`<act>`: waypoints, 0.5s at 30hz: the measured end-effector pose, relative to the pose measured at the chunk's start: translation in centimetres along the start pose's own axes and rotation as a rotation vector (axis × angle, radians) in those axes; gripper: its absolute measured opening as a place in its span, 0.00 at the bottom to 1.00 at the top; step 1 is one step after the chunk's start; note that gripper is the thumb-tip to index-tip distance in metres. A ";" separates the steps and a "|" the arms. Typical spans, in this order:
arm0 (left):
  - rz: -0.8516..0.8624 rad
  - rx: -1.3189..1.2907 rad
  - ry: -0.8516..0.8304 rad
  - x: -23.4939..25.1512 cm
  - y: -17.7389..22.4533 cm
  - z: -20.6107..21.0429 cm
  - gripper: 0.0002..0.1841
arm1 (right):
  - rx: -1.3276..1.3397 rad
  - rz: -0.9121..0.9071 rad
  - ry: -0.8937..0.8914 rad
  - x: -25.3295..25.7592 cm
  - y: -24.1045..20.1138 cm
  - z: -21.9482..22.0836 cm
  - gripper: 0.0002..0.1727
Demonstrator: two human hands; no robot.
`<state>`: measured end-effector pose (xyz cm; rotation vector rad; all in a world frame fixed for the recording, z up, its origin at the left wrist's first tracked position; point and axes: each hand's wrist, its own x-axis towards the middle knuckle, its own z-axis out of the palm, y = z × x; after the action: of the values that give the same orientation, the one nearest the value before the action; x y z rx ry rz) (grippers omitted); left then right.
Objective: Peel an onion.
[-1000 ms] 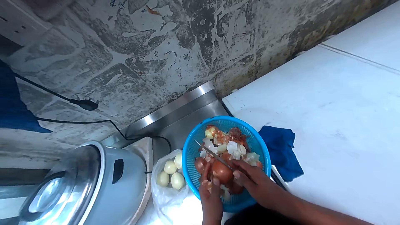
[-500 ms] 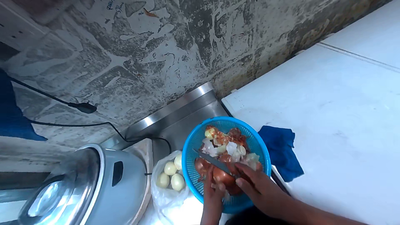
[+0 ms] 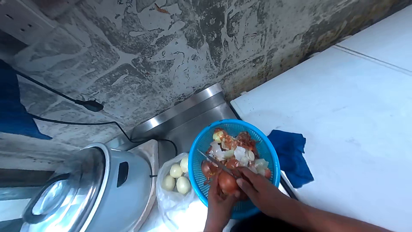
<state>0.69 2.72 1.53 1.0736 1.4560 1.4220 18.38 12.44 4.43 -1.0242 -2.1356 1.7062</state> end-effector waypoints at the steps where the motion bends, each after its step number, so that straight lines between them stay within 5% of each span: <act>1: 0.005 0.029 -0.001 -0.1 0.2 0.2 0.49 | 0.017 0.015 0.004 0.0 0.1 0.0 0.30; 8: 0.080 -0.137 0.023 -0.2 -0.6 -0.1 0.48 | 0.102 -0.058 -0.001 0.4 -0.1 -0.2 0.27; 15: -0.047 -0.555 -0.086 0.3 -1.2 -1.0 0.54 | 0.680 -0.031 -0.083 0.3 -0.1 -0.7 0.20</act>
<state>-0.39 2.71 0.35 0.7299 0.9314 1.5942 18.58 13.15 4.65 -0.7169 -1.4003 2.2418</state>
